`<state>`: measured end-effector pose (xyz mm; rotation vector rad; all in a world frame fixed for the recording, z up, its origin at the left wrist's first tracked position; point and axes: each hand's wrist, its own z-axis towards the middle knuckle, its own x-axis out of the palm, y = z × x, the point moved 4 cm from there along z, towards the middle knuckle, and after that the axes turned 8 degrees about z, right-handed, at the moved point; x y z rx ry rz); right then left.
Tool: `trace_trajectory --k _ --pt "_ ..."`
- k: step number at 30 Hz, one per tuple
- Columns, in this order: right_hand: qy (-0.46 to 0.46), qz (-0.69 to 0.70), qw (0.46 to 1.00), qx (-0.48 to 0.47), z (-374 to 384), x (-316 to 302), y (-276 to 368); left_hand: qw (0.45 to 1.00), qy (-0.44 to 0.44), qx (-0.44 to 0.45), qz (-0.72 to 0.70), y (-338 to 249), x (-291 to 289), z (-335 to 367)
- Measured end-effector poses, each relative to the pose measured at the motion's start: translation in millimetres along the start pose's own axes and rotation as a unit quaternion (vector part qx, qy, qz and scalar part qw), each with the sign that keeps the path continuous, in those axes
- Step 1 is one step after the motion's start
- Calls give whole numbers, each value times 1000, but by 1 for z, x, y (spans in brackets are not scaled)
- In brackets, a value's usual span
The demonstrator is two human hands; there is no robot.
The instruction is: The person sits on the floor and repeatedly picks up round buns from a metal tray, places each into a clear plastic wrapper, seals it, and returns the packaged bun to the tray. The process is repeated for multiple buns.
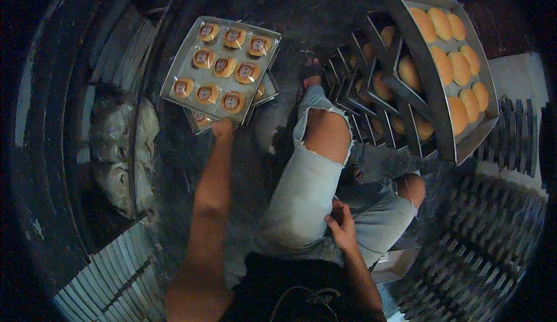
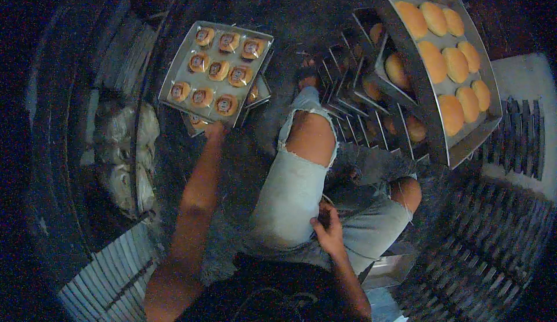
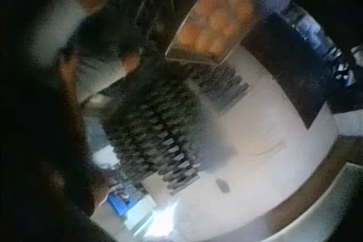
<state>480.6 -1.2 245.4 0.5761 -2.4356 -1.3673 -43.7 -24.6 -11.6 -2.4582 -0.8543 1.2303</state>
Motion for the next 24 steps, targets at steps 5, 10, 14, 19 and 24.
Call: trace_trajectory --k 5,10,14,19,24 --pt "-31 -169 979 -112 -16 -12 53 975 -100 93 173 20 -20 34" --pt "-505 -279 776 -257 -111 -211 46 985 -119 97 79 -8 -29 -30" --pt "-646 -277 708 -68 -186 -336 -72 966 -36 251 42 5 -21 -136" --pt "-483 -473 736 16 -175 -362 -180 921 200 335 8 24 -33 -253" --pt "-543 -469 693 70 -186 -353 -184 844 42 535 -1 -46 -67 -453"
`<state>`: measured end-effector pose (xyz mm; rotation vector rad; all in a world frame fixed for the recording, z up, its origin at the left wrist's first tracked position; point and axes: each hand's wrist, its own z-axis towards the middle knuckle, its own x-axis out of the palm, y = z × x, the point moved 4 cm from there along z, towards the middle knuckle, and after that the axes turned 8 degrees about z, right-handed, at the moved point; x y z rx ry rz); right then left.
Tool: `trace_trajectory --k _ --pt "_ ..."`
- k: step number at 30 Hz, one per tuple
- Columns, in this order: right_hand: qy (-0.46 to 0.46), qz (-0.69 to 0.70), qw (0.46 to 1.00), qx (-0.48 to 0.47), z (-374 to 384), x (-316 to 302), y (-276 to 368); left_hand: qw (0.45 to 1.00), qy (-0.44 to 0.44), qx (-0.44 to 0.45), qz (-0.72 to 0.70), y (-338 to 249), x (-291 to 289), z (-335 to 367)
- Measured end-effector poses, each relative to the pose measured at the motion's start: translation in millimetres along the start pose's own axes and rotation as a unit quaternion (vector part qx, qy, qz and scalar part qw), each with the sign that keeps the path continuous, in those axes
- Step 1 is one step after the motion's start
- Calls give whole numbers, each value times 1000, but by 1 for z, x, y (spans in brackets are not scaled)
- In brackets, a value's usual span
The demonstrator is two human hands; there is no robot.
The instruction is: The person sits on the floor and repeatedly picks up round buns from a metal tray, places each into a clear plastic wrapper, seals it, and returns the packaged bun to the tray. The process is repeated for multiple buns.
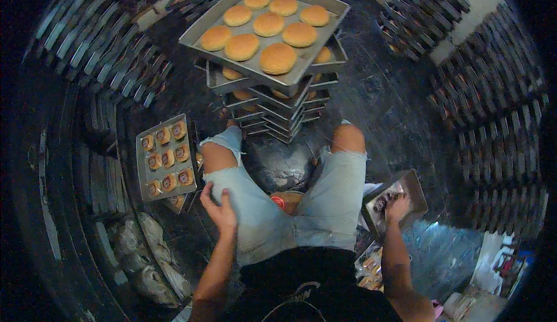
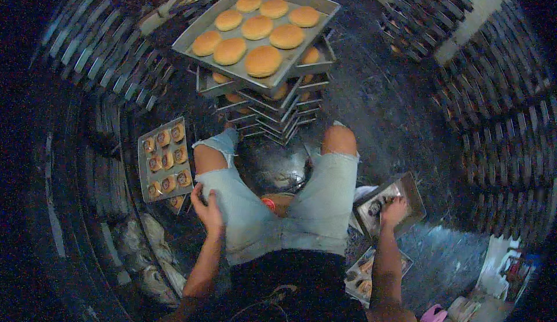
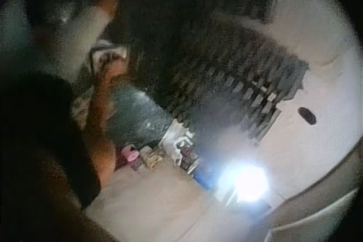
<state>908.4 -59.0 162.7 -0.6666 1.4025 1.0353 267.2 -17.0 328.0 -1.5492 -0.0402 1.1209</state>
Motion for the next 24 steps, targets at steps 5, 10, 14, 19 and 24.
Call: trace_trajectory --k 5,10,14,19,24 --pt "-93 58 994 -19 6 8 -15 960 181 171 -128 -94 73 -52" --pt "-123 -12 992 -26 15 -36 10 891 346 231 -179 -141 128 -116" --pt "-182 274 944 -23 6 -142 72 820 489 254 -153 -167 151 -138" --pt "-190 485 853 25 6 -190 158 786 519 239 -235 -203 198 -170" --pt "-96 664 736 91 5 -177 213 709 587 107 -376 -206 198 -140"
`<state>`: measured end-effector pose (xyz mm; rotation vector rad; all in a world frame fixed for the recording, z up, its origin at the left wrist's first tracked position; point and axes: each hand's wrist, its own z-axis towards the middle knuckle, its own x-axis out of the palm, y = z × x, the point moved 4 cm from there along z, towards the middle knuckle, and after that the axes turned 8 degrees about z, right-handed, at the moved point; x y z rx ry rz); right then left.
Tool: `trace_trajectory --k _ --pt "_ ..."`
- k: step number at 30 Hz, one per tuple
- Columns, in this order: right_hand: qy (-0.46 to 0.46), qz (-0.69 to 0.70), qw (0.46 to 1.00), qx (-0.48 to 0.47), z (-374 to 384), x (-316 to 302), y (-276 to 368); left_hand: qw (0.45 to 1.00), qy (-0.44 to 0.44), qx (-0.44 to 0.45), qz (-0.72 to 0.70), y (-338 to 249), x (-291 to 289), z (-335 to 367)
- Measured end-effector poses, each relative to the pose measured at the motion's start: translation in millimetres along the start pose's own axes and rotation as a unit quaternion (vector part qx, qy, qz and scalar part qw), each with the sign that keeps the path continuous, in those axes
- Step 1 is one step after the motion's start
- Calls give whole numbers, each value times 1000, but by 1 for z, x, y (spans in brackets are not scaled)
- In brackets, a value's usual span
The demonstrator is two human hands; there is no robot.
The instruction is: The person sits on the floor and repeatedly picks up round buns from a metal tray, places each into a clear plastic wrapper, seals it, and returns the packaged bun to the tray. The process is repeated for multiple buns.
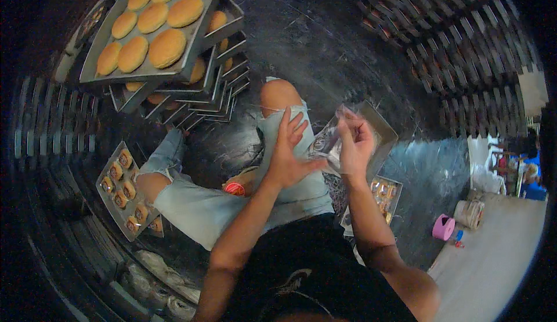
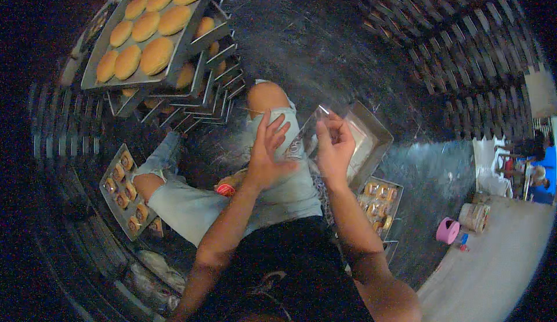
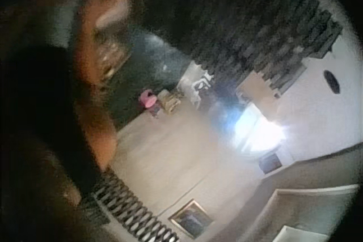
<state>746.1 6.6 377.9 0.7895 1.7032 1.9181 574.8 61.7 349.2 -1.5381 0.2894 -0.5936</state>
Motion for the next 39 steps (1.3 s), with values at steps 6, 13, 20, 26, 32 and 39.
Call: trace_trajectory --k 6,13,20,26,32,39 --pt "53 23 998 37 -10 51 -13 971 -221 10 85 -26 -54 -34" --pt "277 -148 938 144 -43 135 3 899 -434 -67 5 -6 -166 -86" --pt "418 -224 762 -441 74 386 70 827 -500 -62 -248 -12 -269 -122" --pt "453 -492 735 -116 128 467 43 792 -506 -36 -339 -7 -277 -150" --pt "438 -255 812 -291 97 445 48 764 -577 -46 -285 -8 -291 -167" --pt "465 -95 880 -21 -6 257 18 849 -509 -23 -138 -31 -293 -168"
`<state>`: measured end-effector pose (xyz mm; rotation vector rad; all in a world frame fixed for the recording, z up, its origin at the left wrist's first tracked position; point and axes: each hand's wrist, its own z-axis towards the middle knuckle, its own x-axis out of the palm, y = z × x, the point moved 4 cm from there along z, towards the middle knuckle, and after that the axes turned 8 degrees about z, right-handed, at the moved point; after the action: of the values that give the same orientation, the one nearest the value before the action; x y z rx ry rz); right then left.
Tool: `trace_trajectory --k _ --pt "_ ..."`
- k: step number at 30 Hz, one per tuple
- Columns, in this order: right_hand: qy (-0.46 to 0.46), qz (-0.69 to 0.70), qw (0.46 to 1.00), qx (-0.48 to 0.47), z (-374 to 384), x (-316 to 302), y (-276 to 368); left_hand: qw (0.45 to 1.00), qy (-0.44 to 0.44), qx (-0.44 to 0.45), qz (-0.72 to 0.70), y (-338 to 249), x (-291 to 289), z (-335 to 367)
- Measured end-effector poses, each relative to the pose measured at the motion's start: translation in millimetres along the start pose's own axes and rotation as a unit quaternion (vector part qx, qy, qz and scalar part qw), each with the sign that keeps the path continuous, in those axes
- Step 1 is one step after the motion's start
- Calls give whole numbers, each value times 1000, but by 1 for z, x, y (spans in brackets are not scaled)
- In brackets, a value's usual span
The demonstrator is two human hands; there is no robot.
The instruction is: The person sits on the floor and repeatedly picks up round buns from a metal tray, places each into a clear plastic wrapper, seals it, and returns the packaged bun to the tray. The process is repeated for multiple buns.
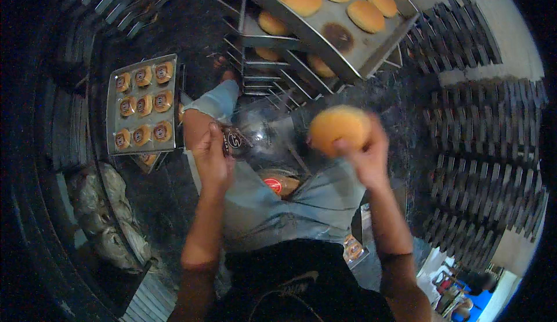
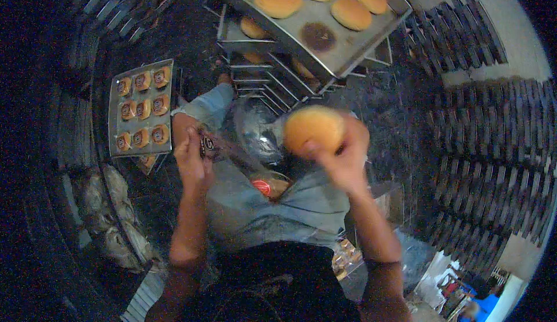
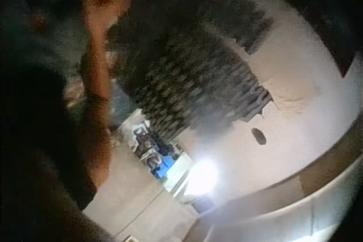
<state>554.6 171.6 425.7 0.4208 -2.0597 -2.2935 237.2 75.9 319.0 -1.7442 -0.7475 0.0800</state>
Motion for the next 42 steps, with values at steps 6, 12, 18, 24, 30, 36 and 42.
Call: trace_trajectory --k 6,12,18,24,30,36,42 --pt "-103 378 885 253 -108 14 -42 941 76 116 310 5 58 -38" --pt "-47 280 934 215 -145 -9 -44 869 227 83 432 5 114 -57" --pt "-4 -177 964 -197 -133 23 36 920 287 -160 -214 -7 177 -111" --pt "-41 -176 957 -225 -112 47 22 957 261 47 -118 -19 177 -110" --pt "74 -109 962 -239 -98 67 16 954 231 -101 -162 -9 150 -85" --pt "49 -176 971 -154 -111 72 1 924 105 -275 -245 44 133 -60" --pt "-6 -40 998 -52 -119 -38 1 849 260 -352 -295 42 165 -114"
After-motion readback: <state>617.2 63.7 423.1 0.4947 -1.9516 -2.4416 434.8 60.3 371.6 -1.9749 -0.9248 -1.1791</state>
